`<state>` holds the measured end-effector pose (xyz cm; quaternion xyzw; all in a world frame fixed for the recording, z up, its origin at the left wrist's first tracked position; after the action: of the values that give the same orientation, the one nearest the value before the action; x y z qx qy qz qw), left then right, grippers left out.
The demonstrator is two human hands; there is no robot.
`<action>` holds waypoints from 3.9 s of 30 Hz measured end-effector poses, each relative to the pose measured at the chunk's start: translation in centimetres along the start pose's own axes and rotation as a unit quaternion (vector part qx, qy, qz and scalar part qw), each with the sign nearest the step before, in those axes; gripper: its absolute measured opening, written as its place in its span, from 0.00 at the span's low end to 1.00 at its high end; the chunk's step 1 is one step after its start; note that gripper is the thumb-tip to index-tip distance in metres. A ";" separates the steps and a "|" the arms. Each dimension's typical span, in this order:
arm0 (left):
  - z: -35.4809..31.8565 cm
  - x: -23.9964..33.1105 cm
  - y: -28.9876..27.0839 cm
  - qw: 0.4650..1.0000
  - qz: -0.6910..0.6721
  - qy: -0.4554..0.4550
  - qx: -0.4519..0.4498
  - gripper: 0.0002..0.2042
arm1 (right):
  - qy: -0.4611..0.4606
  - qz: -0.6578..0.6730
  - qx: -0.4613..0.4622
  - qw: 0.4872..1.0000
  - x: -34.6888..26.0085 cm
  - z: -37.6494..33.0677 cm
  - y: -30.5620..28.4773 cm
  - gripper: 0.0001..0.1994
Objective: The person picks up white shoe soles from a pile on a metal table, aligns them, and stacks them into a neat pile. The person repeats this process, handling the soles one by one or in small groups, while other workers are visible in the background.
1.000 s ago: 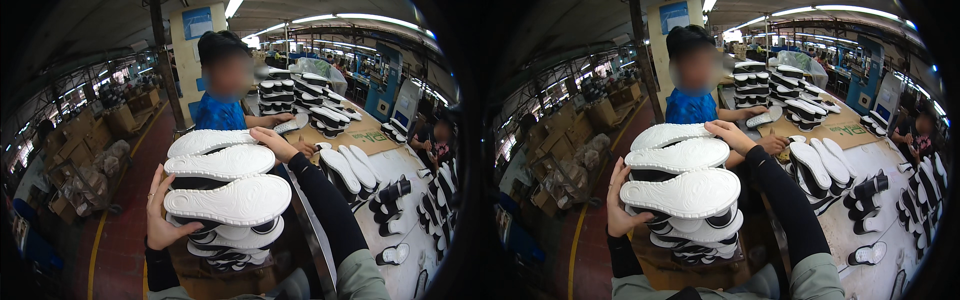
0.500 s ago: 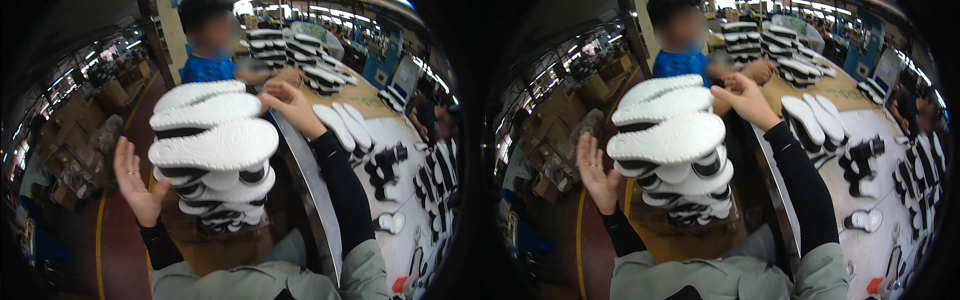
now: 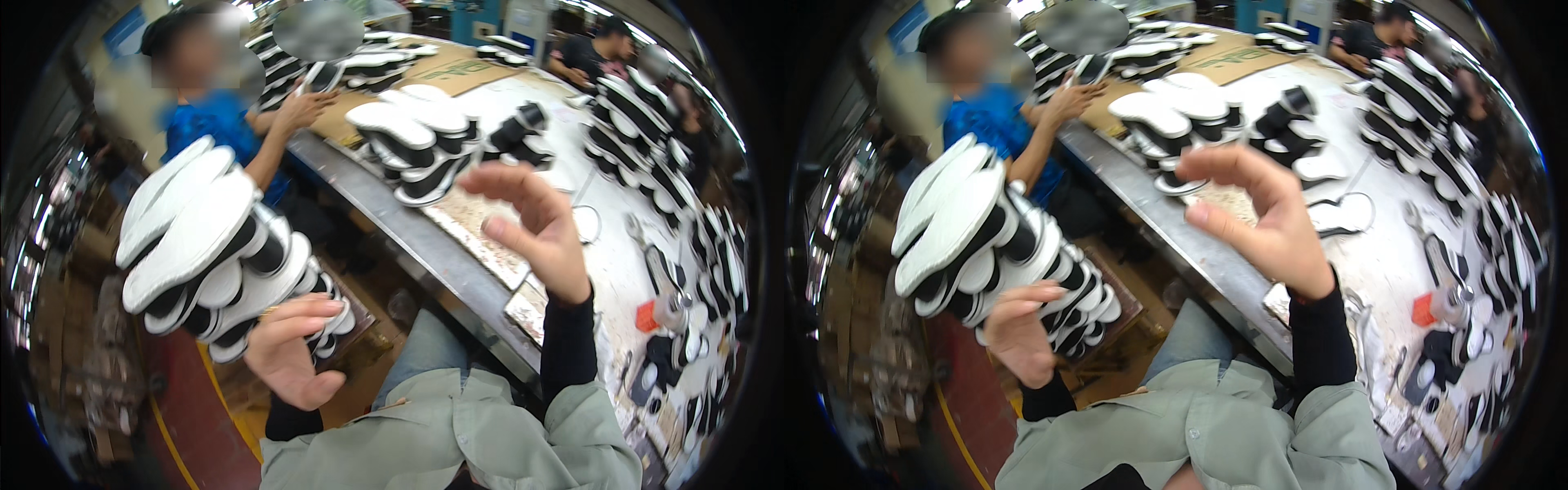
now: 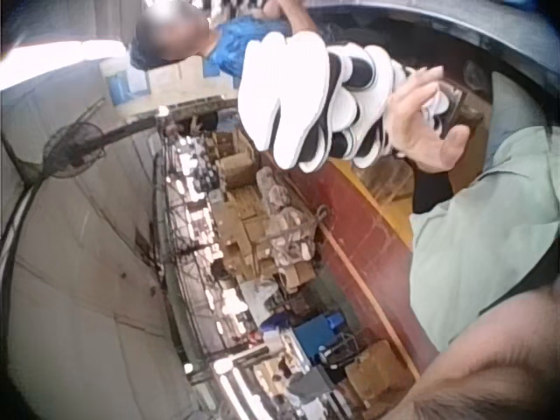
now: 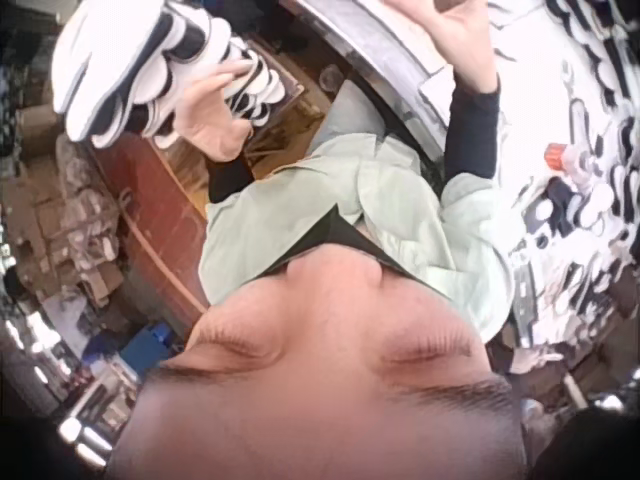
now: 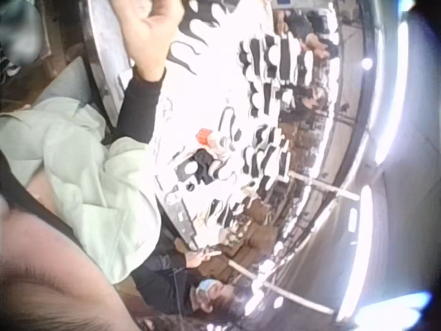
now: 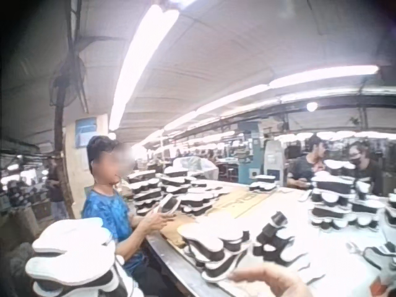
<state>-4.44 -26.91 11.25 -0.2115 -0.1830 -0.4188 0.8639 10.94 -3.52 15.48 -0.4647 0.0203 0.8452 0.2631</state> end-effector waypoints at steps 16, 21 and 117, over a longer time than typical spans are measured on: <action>-4.5 -12.3 18.9 0.890 -0.177 -0.322 -0.270 0.14 | 0.405 -0.466 0.217 0.756 0.1 -25.6 -6.7 0.21; -5.0 -12.8 21.2 0.876 -0.182 -0.329 -0.303 0.14 | 0.493 -0.466 0.203 0.706 2.8 -29.6 -7.3 0.20; -0.1 -23.8 27.1 0.672 -0.394 -0.590 -0.211 0.17 | 0.159 0.285 0.382 0.864 19.3 -21.4 -20.9 0.33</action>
<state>3.37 3.58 -6.33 -0.4994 -0.6276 -0.5362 0.2631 28.93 16.77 -7.65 -0.4296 0.5151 0.7241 0.1607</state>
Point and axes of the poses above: each hand's wrist, its own z-axis towards the middle knuckle, its own y-axis out of the palm, x = y × z, the point moved 4 cm from there along z, towards the middle knuckle, and after that the axes turned 9 degrees about -x, right-handed, at the moved point
